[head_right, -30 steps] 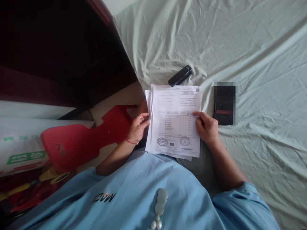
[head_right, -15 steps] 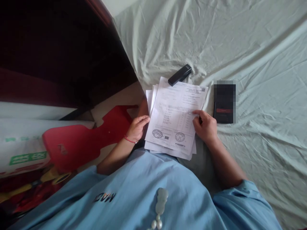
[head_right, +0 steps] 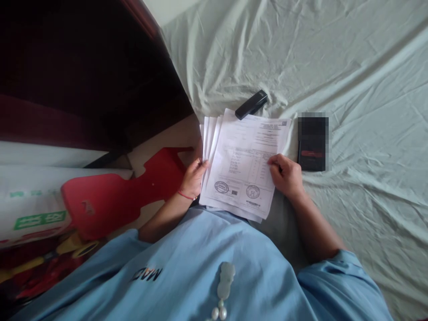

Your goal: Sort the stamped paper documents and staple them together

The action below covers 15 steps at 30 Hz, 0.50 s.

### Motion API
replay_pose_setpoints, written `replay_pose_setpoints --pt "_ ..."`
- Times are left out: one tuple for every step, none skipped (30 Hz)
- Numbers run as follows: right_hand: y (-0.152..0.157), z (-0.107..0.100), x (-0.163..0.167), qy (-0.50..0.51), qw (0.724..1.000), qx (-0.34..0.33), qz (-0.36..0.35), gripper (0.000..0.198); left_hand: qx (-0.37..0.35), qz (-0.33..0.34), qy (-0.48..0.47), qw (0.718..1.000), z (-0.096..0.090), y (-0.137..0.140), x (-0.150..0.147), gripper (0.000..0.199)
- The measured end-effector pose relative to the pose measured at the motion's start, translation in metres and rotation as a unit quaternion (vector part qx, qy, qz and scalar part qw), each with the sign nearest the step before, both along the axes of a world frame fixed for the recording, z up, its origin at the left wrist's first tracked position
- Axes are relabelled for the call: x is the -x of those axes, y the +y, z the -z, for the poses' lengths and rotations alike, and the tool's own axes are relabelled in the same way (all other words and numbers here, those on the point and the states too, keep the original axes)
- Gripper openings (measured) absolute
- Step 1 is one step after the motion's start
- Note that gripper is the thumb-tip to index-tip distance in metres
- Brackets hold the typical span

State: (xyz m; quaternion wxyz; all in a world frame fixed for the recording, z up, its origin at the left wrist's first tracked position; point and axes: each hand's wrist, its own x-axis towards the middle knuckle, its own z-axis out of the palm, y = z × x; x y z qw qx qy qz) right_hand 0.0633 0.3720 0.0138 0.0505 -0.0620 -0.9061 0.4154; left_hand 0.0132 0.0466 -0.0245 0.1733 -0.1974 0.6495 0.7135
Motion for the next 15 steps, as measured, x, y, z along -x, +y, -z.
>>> replay_pose_setpoints --pt "0.0014 -0.0001 -0.0001 -0.001 1.000 0.008 -0.005 0.017 0.001 0.000 0.012 1.000 0.0003 0.0008 -0.0004 0.054" --pt "0.0028 -0.0001 -0.0003 -0.002 1.000 0.012 -0.010 0.015 0.003 0.000 0.023 1.000 0.0004 0.0015 -0.0007 0.055" --pt "0.0039 0.0000 -0.0004 -0.003 1.000 0.014 -0.015 0.015 0.006 0.000 0.033 0.999 0.0004 0.0022 -0.0007 0.055" --pt "0.0046 0.0002 -0.0005 -0.003 1.000 0.015 -0.020 0.014 0.012 0.000 0.039 0.999 0.0003 0.0029 -0.0006 0.056" --pt "0.0047 0.0004 -0.0005 -0.002 1.000 0.014 -0.024 0.014 0.017 -0.001 0.042 0.999 0.0002 0.0035 -0.0004 0.056" --pt "0.0043 0.0006 -0.0005 0.000 1.000 0.013 -0.023 0.014 0.019 -0.004 0.044 0.999 0.0001 0.0041 -0.0002 0.055" --pt "0.0033 0.0006 -0.0004 0.003 1.000 0.011 -0.017 0.014 0.016 -0.007 0.042 0.999 0.0001 0.0046 0.0000 0.055" --pt "0.0018 0.0005 -0.0003 0.007 1.000 0.007 -0.008 0.015 0.009 -0.011 0.038 0.999 0.0001 0.0050 0.0001 0.055" --pt "0.0001 0.0002 -0.0001 0.011 1.000 0.001 0.005 0.016 -0.001 -0.013 0.033 0.999 0.0004 0.0053 0.0001 0.055" --pt "-0.0016 -0.0003 0.0001 0.013 1.000 -0.006 0.018 0.017 -0.010 -0.014 0.029 0.999 0.0008 0.0053 0.0000 0.055" --pt "-0.0030 -0.0010 0.0003 0.014 0.999 -0.014 0.027 0.018 -0.016 -0.014 0.026 0.999 0.0014 0.0052 -0.0001 0.055" --pt "-0.0039 -0.0017 0.0005 0.011 0.999 -0.022 0.031 0.019 -0.015 -0.013 0.025 0.999 0.0021 0.0047 -0.0002 0.054" --pt "-0.0041 -0.0024 0.0007 0.007 0.999 -0.029 0.027 0.019 -0.008 -0.012 0.028 1.000 0.0029 0.0041 -0.0003 0.053" --pt "-0.0036 -0.0032 0.0009 0.002 0.999 -0.035 0.016 0.019 0.006 -0.011 0.036 0.999 0.0037 0.0034 -0.0004 0.052" --pt "-0.0026 -0.0039 0.0011 -0.004 0.999 -0.039 0.000 0.018 0.020 -0.012 0.048 0.999 0.0046 0.0027 -0.0002 0.051"
